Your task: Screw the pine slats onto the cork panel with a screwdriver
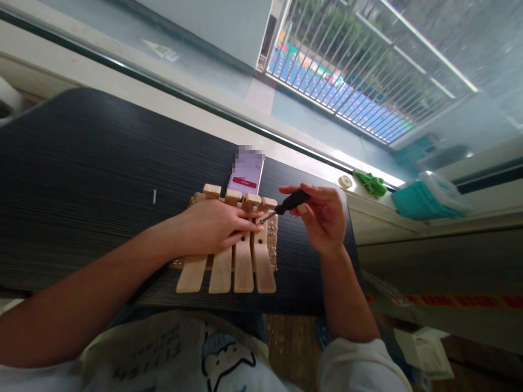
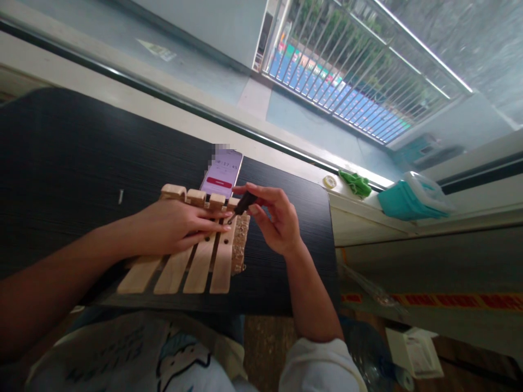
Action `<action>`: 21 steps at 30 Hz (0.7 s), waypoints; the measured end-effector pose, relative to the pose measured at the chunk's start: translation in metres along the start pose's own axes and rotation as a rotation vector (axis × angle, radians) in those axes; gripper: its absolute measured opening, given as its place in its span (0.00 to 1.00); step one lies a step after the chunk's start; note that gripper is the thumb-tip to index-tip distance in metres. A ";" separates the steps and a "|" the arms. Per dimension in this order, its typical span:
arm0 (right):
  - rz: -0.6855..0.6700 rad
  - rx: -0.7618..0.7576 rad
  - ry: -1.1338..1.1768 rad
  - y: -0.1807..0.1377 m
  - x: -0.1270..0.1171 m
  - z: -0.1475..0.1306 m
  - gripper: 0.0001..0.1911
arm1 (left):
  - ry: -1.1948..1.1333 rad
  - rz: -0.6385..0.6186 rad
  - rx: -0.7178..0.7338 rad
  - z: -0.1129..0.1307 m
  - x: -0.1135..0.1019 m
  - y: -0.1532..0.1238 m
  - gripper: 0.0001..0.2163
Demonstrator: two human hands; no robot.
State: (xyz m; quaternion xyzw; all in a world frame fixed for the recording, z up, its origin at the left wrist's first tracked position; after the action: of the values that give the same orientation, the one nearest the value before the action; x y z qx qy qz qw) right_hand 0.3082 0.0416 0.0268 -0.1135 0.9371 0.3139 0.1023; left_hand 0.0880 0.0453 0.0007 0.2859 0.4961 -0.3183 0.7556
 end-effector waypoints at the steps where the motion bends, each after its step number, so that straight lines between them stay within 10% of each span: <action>1: 0.001 -0.001 0.008 0.000 -0.001 0.000 0.16 | 0.001 0.003 0.002 0.000 0.000 0.000 0.18; 21: 0.081 -0.157 -0.143 0.001 0.004 0.012 0.15 | 0.004 0.037 0.015 -0.002 0.002 0.000 0.18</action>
State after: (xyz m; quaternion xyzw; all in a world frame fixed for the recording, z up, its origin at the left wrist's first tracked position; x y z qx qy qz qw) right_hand 0.3052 0.0491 0.0174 -0.0604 0.9038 0.3974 0.1467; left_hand 0.0874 0.0465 -0.0022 0.3012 0.4898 -0.3072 0.7583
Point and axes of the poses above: each hand's wrist, its own y-axis towards the middle knuckle, its own x-axis out of the palm, z = x × y, the point moved 1 cm from there along y, towards the middle knuckle, and after that the axes turned 4 degrees about z, right-handed, at the moved point
